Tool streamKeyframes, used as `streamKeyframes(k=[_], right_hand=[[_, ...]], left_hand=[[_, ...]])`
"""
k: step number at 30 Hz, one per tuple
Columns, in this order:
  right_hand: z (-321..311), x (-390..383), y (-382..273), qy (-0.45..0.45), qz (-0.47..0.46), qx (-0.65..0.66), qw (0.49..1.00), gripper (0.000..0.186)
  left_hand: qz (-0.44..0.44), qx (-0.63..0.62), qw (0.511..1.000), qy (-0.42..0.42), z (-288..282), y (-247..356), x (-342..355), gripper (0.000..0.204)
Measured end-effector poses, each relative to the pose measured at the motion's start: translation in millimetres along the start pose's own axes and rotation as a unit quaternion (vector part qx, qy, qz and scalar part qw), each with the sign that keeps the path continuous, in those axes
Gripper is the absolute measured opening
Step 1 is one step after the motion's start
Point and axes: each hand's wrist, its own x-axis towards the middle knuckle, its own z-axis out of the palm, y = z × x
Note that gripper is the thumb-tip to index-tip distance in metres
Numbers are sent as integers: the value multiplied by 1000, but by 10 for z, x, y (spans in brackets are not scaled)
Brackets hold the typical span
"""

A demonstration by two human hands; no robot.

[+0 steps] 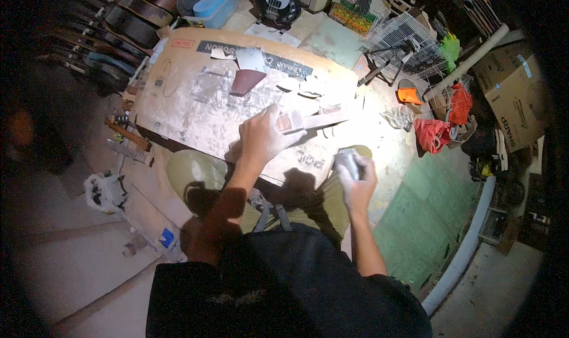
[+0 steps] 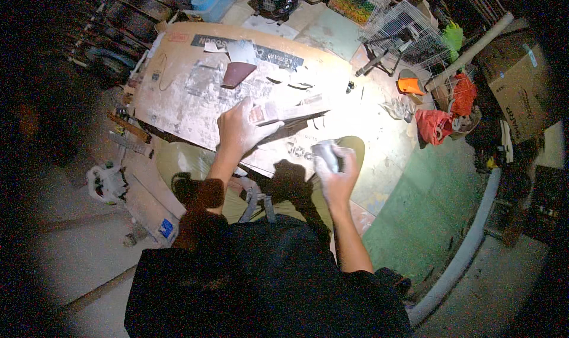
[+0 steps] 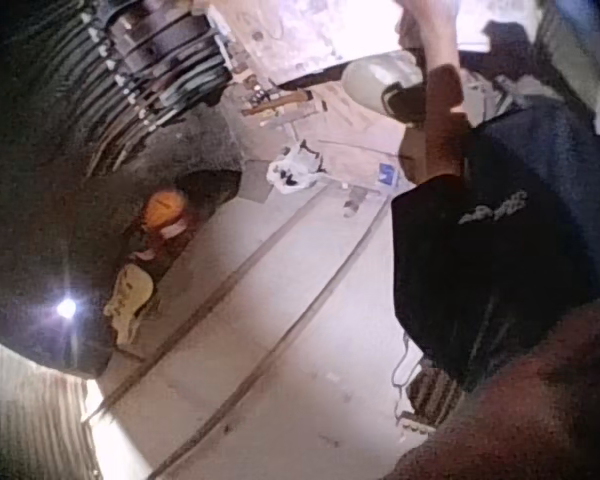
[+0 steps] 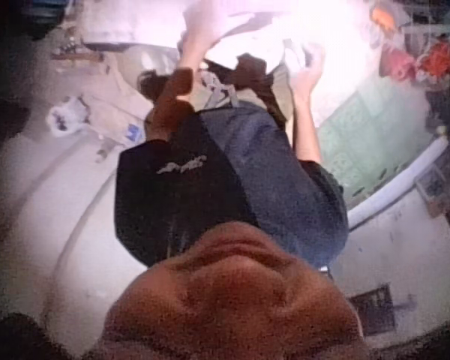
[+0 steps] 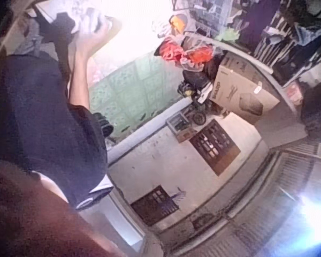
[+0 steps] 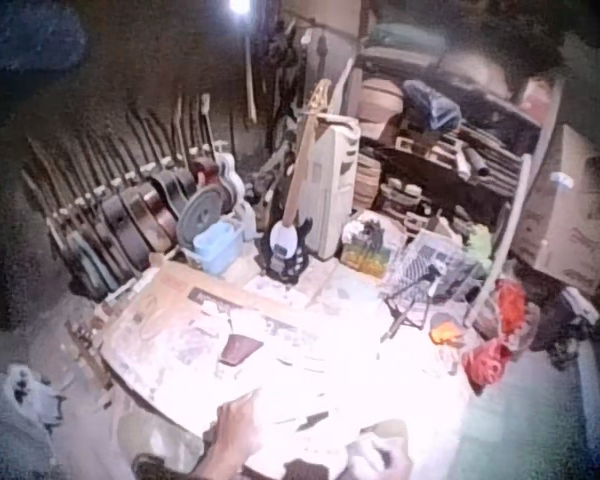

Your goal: The person sands the surfaces and edges of a wooden electric guitar body using a sanding block and sandpaper by hand.

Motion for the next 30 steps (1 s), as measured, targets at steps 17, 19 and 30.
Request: streamKeyframes(k=[17, 19, 30], right_hand=[[243, -9, 69, -14, 14, 186, 982, 33], [263, -6, 42, -13, 20, 193, 981, 33], [455, 181, -339, -40, -185, 59, 980, 40]], left_hand=[[260, -38, 953, 153, 85, -77, -180, 46], [240, -43, 957, 160, 123, -49, -153, 51], [40, 31, 999, -18, 62, 126, -158, 25]])
